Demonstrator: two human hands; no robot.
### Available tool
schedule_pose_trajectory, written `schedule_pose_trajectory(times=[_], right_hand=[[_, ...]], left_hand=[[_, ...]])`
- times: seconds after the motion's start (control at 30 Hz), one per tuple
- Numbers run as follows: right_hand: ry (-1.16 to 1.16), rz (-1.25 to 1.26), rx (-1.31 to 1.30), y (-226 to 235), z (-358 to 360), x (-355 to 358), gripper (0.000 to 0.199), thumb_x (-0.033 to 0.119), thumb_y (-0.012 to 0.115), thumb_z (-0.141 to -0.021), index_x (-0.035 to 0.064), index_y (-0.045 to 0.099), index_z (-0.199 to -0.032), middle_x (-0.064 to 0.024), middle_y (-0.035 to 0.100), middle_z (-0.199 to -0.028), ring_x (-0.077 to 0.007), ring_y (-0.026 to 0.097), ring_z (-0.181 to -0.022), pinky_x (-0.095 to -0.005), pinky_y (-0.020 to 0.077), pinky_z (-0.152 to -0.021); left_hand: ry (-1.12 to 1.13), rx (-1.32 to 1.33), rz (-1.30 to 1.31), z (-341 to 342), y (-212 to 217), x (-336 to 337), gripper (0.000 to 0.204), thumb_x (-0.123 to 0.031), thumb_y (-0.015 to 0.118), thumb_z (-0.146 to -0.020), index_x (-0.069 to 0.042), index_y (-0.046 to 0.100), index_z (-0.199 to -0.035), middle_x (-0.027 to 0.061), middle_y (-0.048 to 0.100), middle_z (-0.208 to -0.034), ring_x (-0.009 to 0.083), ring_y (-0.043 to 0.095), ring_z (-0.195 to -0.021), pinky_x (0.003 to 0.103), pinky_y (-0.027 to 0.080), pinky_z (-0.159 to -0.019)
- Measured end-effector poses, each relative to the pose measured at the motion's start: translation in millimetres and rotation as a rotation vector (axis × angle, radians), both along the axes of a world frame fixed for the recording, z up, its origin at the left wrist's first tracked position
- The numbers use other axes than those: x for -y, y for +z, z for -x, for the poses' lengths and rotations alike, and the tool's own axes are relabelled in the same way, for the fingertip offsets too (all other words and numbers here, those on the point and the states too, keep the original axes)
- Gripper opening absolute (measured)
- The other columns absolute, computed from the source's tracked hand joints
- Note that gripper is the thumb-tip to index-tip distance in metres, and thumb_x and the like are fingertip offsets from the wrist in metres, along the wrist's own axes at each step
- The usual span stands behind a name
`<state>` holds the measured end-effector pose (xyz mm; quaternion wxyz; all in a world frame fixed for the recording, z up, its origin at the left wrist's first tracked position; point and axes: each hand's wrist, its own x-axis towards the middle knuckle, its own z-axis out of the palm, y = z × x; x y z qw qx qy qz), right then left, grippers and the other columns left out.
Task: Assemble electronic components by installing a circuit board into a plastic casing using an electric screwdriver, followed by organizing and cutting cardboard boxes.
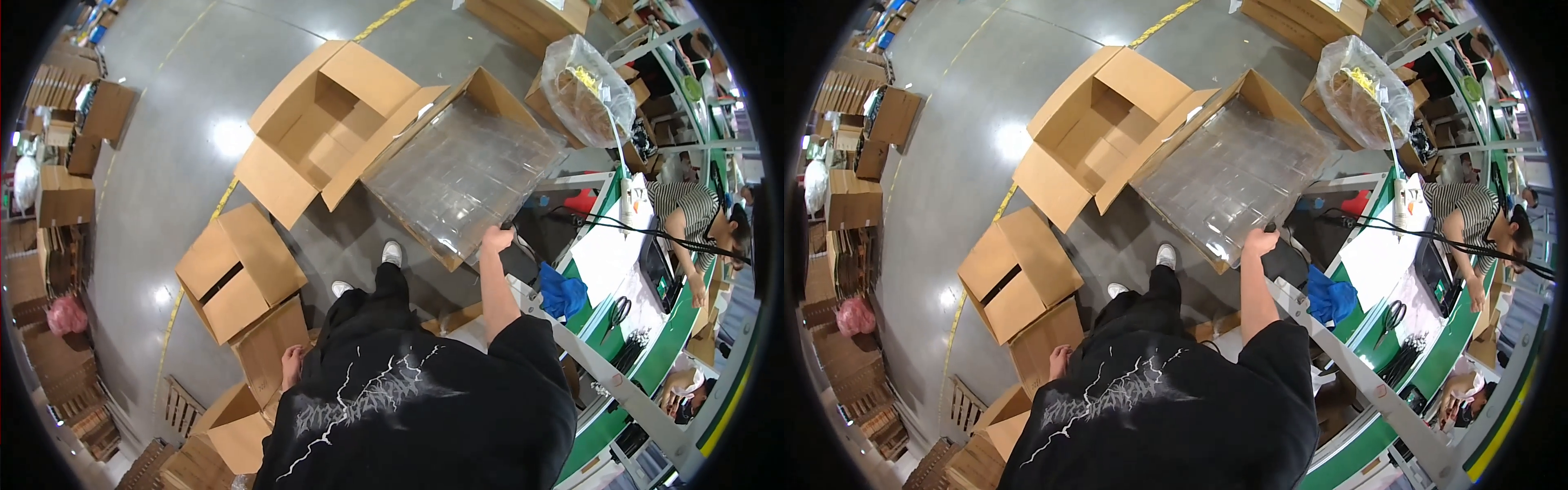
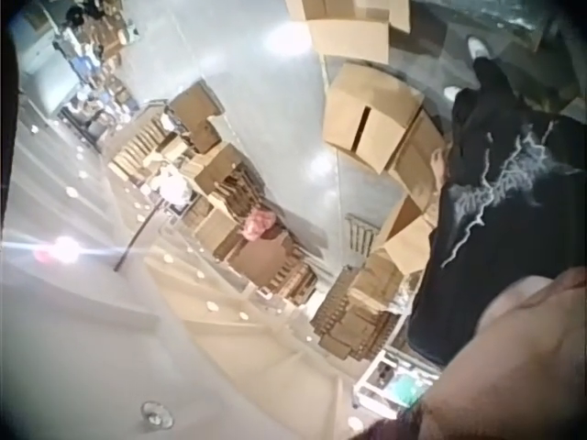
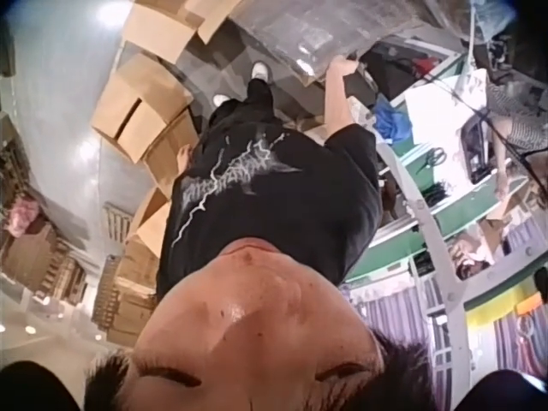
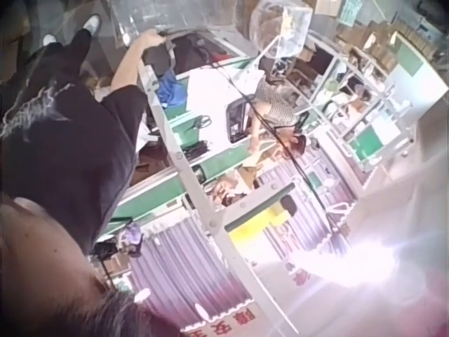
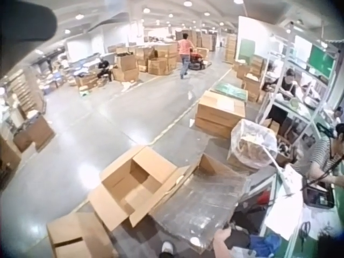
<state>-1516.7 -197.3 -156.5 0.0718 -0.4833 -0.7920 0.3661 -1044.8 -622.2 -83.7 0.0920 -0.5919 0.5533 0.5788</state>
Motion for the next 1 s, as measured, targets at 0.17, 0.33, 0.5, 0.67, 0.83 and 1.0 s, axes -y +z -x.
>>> schedule_pose_trajectory(times=[0.17,0.33,0.5,0.67,0.83,1.0], right_hand=[[0.014,-0.101,-0.143,6.6,-2.9,11.5,0.034,0.003,0.058,-0.075,-0.0064,0.056,-0.108,-0.0263,0.061,-0.104,-0.0405,0.059,-0.099,-0.0438,0.0472,-0.084],[0.467,-0.002,0.231,-34.9,-16.2,-3.7,0.040,0.004,0.054,-0.074,-0.0032,0.055,-0.114,-0.0257,0.061,-0.107,-0.0401,0.058,-0.101,-0.0436,0.0463,-0.086],[0.393,0.055,0.232,-76.2,-33.8,-12.2,0.042,0.009,0.055,-0.073,-0.0003,0.056,-0.114,-0.0266,0.060,-0.106,-0.0391,0.059,-0.100,-0.0443,0.0451,-0.089],[0.246,0.025,0.483,-77.3,-51.7,-6.5,0.056,0.015,0.057,-0.072,-0.0073,0.044,-0.122,-0.0262,0.050,-0.122,-0.0380,0.050,-0.114,-0.0387,0.0407,-0.098],[0.083,0.282,0.341,-157.4,-70.0,-34.4,0.060,0.016,0.057,-0.072,-0.0106,0.041,-0.124,-0.0263,0.053,-0.120,-0.0381,0.053,-0.111,-0.0405,0.0412,-0.097],[-0.087,0.265,0.363,-176.8,-32.3,37.2,0.039,0.007,0.052,-0.070,-0.0085,0.060,-0.105,-0.0197,0.063,-0.103,-0.0301,0.062,-0.092,-0.0362,0.0461,-0.079]], left_hand=[[0.001,0.020,-0.049,5.8,13.1,-5.4,0.024,-0.015,0.054,-0.091,0.000,0.060,-0.108,0.0055,0.063,-0.093,0.0109,0.056,-0.076,0.022,0.045,-0.066],[-0.206,0.056,0.018,-4.0,4.8,-3.3,0.024,-0.017,0.054,-0.091,0.001,0.061,-0.106,0.0067,0.063,-0.093,0.0131,0.058,-0.082,0.023,0.046,-0.073],[-0.179,-0.033,0.018,-0.3,7.3,0.2,0.025,-0.018,0.055,-0.090,0.002,0.061,-0.105,0.0061,0.063,-0.092,0.0125,0.057,-0.081,0.023,0.045,-0.074],[-0.217,0.050,0.076,-11.7,45.0,-0.1,0.023,-0.018,0.056,-0.090,0.000,0.062,-0.102,0.0024,0.061,-0.086,0.0100,0.053,-0.075,0.023,0.043,-0.069],[-0.231,0.154,0.063,-53.8,48.6,7.6,0.019,-0.019,0.058,-0.088,-0.002,0.064,-0.097,0.0018,0.061,-0.081,0.0089,0.051,-0.070,0.022,0.042,-0.061],[-0.447,0.404,0.109,-21.6,60.8,22.7,0.019,-0.014,0.053,-0.090,-0.002,0.065,-0.096,0.0065,0.066,-0.091,0.0152,0.058,-0.084,0.026,0.046,-0.077]])
